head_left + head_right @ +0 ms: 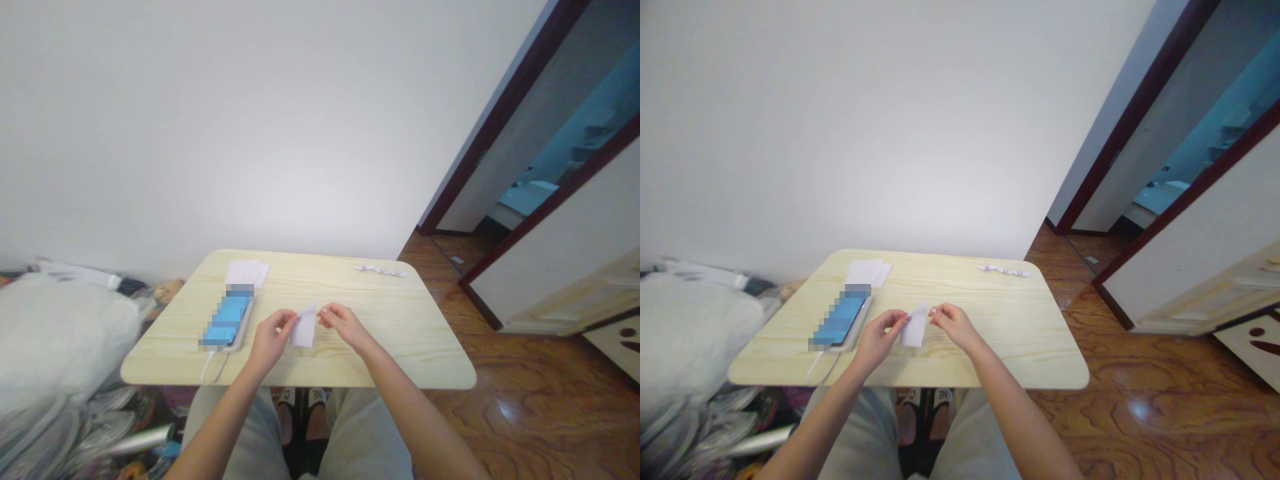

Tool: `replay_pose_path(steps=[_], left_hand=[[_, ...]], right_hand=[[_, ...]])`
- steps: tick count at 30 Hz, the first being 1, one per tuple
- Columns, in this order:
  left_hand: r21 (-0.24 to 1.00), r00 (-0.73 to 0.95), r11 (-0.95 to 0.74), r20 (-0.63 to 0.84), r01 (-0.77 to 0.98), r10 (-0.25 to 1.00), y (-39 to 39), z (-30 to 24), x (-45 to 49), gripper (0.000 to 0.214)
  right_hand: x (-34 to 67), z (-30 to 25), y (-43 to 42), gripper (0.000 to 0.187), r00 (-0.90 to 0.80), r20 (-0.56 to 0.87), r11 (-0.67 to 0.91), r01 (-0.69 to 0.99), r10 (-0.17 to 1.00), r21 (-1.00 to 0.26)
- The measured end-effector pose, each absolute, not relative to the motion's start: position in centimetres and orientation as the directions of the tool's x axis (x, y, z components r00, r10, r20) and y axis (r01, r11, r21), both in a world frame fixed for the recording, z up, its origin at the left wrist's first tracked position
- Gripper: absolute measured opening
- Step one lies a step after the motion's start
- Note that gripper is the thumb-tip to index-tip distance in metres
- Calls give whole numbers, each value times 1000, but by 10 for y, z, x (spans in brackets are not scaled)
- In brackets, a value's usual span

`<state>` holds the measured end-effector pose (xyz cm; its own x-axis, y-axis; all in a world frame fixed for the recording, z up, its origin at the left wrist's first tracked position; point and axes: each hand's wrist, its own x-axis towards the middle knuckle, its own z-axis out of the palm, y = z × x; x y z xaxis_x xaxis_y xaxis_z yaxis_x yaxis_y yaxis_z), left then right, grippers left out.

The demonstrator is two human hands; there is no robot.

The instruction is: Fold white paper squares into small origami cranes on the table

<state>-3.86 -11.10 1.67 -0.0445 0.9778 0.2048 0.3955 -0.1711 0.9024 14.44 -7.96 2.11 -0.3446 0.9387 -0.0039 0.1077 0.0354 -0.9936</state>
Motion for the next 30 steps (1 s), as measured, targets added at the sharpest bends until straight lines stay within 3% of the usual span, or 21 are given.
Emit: replay_pose_path(steps=[4,12,17,25,30], left_hand=[[960,-69,-123,145,253,987,-110,14,-34,27],[997,-13,-21,22,79,1000,-111,12,-35,32],[997,-52,11,-7,80,999,-112,13,-35,33],[988,-68,-7,17,152,998,-113,15,-34,32],[984,-75,-17,31,179,997,-113,14,-33,30]], right_hand=[[135,19,-85,31,-315,63,76,28,947,-997],[129,12,-82,36,-243,2,-6,-35,970,-999],[128,18,-86,20,-196,103,133,147,975,-980],[129,25,-89,22,-109,245,267,308,963,-913],[129,21,-85,23,-112,239,263,352,965,-898]])
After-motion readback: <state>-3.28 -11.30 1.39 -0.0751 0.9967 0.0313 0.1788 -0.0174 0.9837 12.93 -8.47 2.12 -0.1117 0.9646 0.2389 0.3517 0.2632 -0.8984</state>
